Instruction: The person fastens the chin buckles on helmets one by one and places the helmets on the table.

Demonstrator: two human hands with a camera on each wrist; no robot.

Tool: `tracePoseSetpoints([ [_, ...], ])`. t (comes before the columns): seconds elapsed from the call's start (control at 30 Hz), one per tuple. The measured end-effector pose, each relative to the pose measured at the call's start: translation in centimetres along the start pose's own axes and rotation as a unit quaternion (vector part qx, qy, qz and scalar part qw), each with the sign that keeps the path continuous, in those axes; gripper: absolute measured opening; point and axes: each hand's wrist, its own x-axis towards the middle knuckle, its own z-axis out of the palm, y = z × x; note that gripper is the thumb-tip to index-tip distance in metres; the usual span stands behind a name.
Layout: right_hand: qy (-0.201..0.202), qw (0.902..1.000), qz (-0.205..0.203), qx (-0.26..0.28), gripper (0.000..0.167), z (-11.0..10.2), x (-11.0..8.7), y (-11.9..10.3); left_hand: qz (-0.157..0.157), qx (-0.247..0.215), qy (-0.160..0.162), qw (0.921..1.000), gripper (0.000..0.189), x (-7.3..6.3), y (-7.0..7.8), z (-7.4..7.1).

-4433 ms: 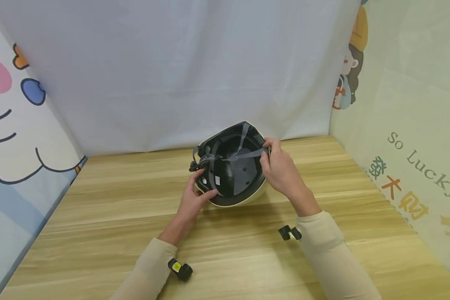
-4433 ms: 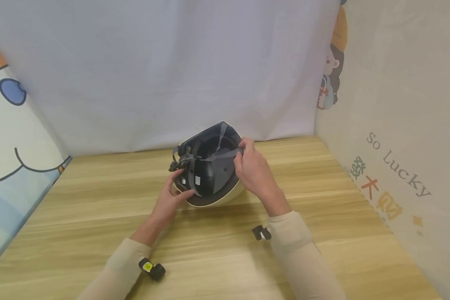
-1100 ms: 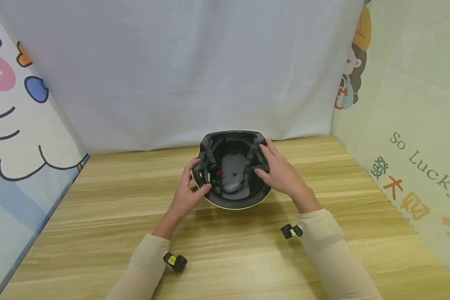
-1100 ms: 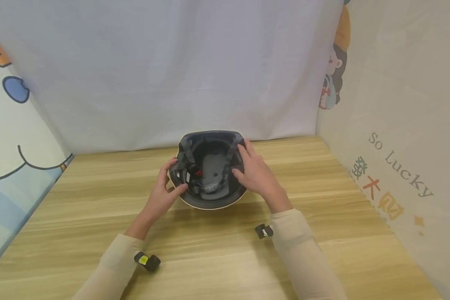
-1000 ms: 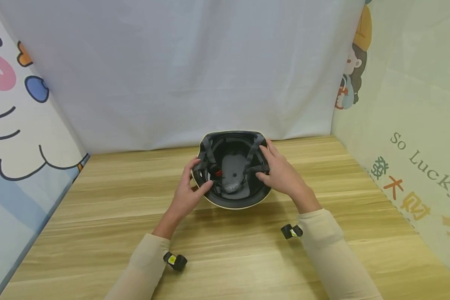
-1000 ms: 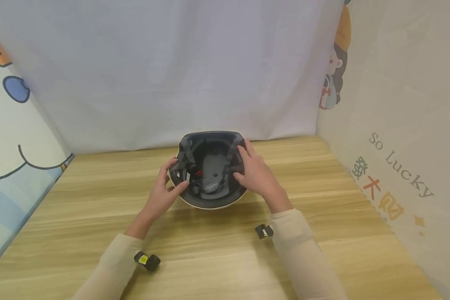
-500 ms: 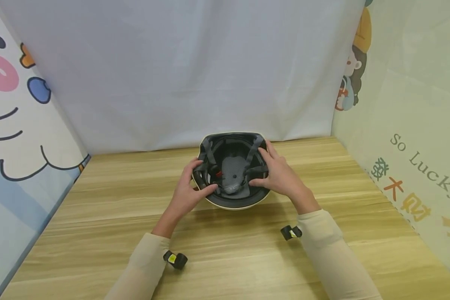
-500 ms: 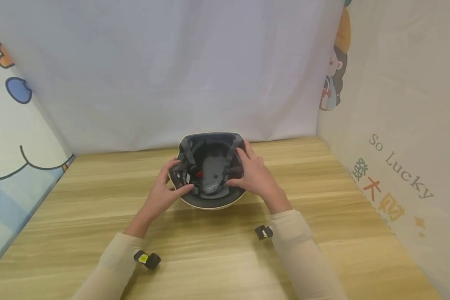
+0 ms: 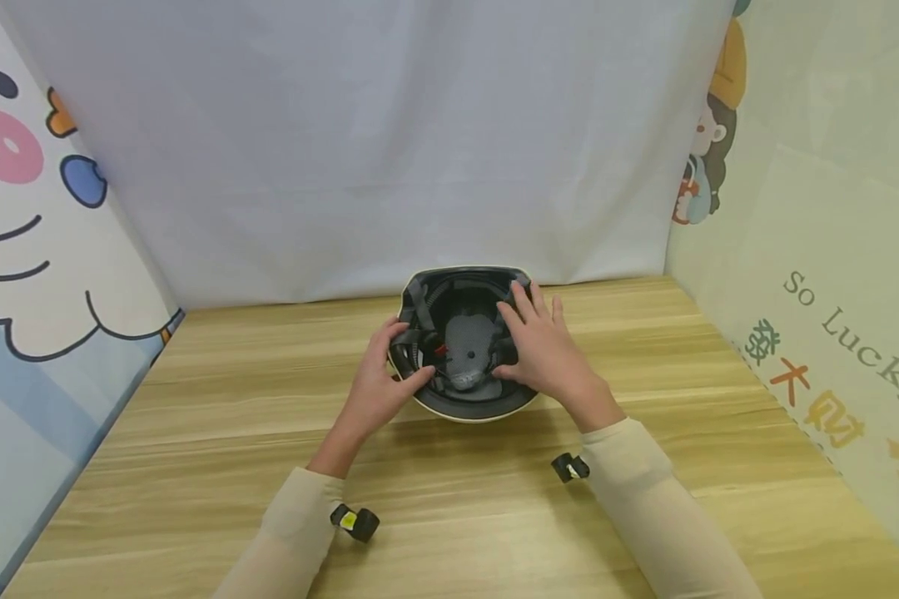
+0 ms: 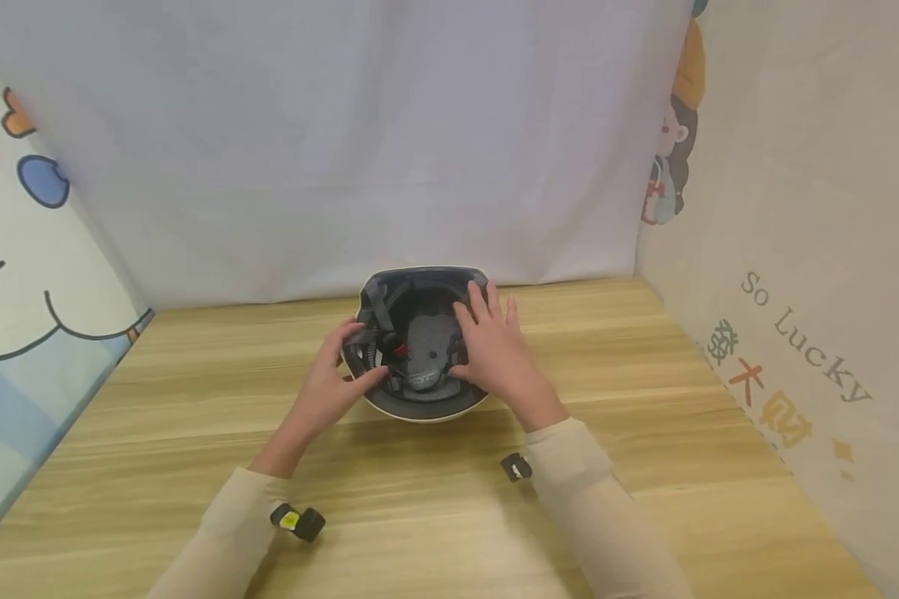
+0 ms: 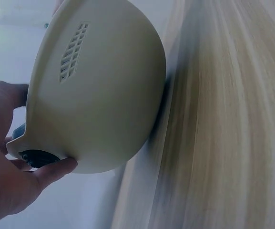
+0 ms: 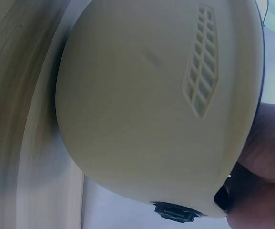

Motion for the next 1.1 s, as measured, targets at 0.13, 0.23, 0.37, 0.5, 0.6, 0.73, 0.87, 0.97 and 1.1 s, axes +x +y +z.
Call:
tracePoseSetpoints([
  [0.13,-0.022,0.9988,-0.039,-0.023,0.100,0.1,0.6,-0.6,0.005,0.010,0.026,0.9996,0.057,0.2,0.0,0.0],
  [0.23,-0.043,0.9972,-0.056,-0.022,0.098,0.4,1.0,-1.3,0.004,0.025,0.033,0.9991,0.056,0.3,0.0,0.0],
  [0.37,-0.076,0.9954,-0.058,-0.011,0.094,1.2,1.8,-2.5,0.009,0.045,0.048,0.9978,0.053,0.4,0.2,0.0],
  [0.5,-0.102,0.9925,-0.065,-0.018,0.092,1.8,2.4,-3.5,0.008,0.060,0.074,0.9954,0.047,0.5,0.3,0.1],
  [0.6,-0.114,0.9910,-0.067,-0.020,0.090,1.9,2.6,-3.8,0.003,0.069,0.090,0.9936,0.043,0.5,0.3,0.3],
  [0.73,-0.133,0.9884,-0.074,-0.009,0.071,2.0,2.6,-4.0,-0.001,0.078,0.105,0.9914,0.041,0.7,0.3,0.5],
  [0.87,-0.161,0.9845,-0.070,0.004,0.043,2.0,2.5,-4.0,0.001,0.081,0.115,0.9901,0.039,1.1,0.5,0.8],
  [0.97,-0.177,0.9822,-0.060,0.018,0.033,2.0,2.5,-3.9,0.003,0.076,0.120,0.9898,0.038,1.3,0.6,1.0],
  [1.1,-0.188,0.9792,-0.064,0.041,0.029,2.0,2.6,-3.8,0.000,0.076,0.125,0.9893,0.036,1.4,0.8,1.1],
])
